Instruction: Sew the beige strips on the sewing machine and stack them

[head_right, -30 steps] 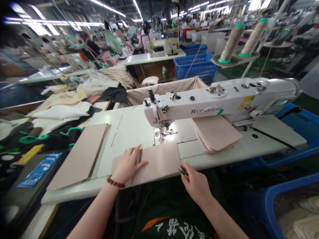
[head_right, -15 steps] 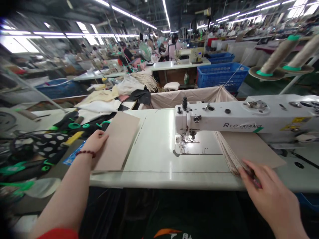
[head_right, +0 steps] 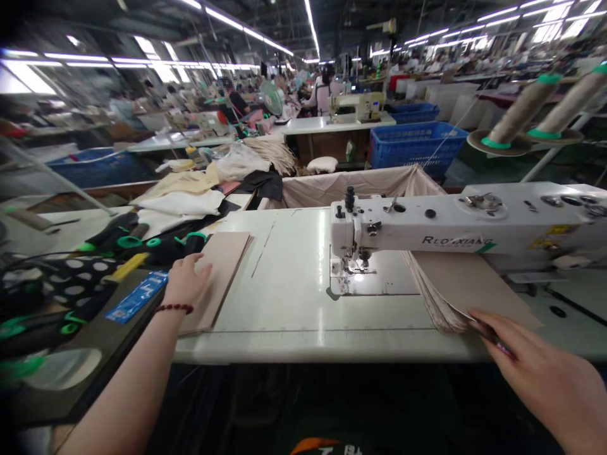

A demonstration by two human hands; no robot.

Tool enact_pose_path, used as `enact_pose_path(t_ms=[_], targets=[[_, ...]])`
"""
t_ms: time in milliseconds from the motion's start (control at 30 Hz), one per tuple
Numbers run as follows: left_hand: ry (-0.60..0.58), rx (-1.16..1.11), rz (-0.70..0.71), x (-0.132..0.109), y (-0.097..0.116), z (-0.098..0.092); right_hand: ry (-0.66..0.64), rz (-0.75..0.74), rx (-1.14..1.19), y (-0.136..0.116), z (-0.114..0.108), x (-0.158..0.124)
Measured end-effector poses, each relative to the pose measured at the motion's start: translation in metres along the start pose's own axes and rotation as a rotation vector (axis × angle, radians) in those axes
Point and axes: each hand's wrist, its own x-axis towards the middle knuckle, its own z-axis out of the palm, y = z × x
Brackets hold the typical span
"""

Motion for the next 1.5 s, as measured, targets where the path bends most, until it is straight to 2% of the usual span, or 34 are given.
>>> enact_pose_path(t_ms=[67, 133, 200, 267, 333, 367, 433, 467, 533, 600, 667, 767, 833, 933, 1067, 1267, 1500], targets=[[-0.007, -0.254, 0.262, -0.029, 0.049, -0.003, -0.092, -0.123, 0.057, -0.027, -0.010, 0.001], [-0.117, -0.479, 0.538, -0.066, 0.108, -0.005, -0.192, -0.273, 0.263, -0.072, -0.014, 0.005], [-0.279, -0.615, 0.806, -0.108, 0.165, -0.003, -0.408, -0.378, 0.412, -0.124, -0.009, 0.009], [-0.454, -0.652, 1.038, -0.146, 0.209, 0.009, -0.593, -0.471, 0.502, -0.168, 0.004, 0.012], [-0.558, -0.567, 1.221, -0.175, 0.234, 0.028, -0.665, -0.530, 0.583, -0.194, 0.020, 0.012], [-0.562, -0.513, 1.247, -0.185, 0.239, 0.037, -0.697, -0.547, 0.648, -0.199, 0.027, 0.012], [-0.547, -0.403, 1.215, -0.197, 0.234, 0.051, -0.752, -0.538, 0.814, -0.199, 0.039, 0.017], [-0.525, -0.364, 1.168, -0.200, 0.227, 0.054, -0.755, -0.504, 0.887, -0.194, 0.046, 0.023], [-0.477, -0.305, 1.050, -0.202, 0.208, 0.052, -0.681, -0.388, 0.924, -0.185, 0.061, 0.042], [-0.413, -0.256, 0.915, -0.202, 0.188, 0.045, -0.536, -0.271, 0.772, -0.178, 0.082, 0.068], [-0.347, -0.206, 0.787, -0.203, 0.174, 0.037, -0.445, -0.222, 0.540, -0.178, 0.106, 0.093], [-0.268, -0.154, 0.668, -0.206, 0.165, 0.033, -0.446, -0.201, 0.294, -0.179, 0.136, 0.116], [-0.249, -0.134, 0.640, -0.206, 0.165, 0.034, -0.451, -0.211, 0.251, -0.175, 0.146, 0.117], [-0.273, -0.155, 0.678, -0.197, 0.170, 0.041, -0.422, -0.218, 0.277, -0.158, 0.149, 0.104], [-0.357, -0.220, 0.807, -0.168, 0.178, 0.056, -0.390, -0.180, 0.309, -0.140, 0.146, 0.087], [-0.407, -0.233, 0.926, -0.126, 0.200, 0.075, -0.411, -0.173, 0.259, -0.143, 0.143, 0.090], [-0.435, -0.271, 0.973, -0.111, 0.212, 0.083, -0.465, -0.177, 0.225, -0.145, 0.140, 0.093]])
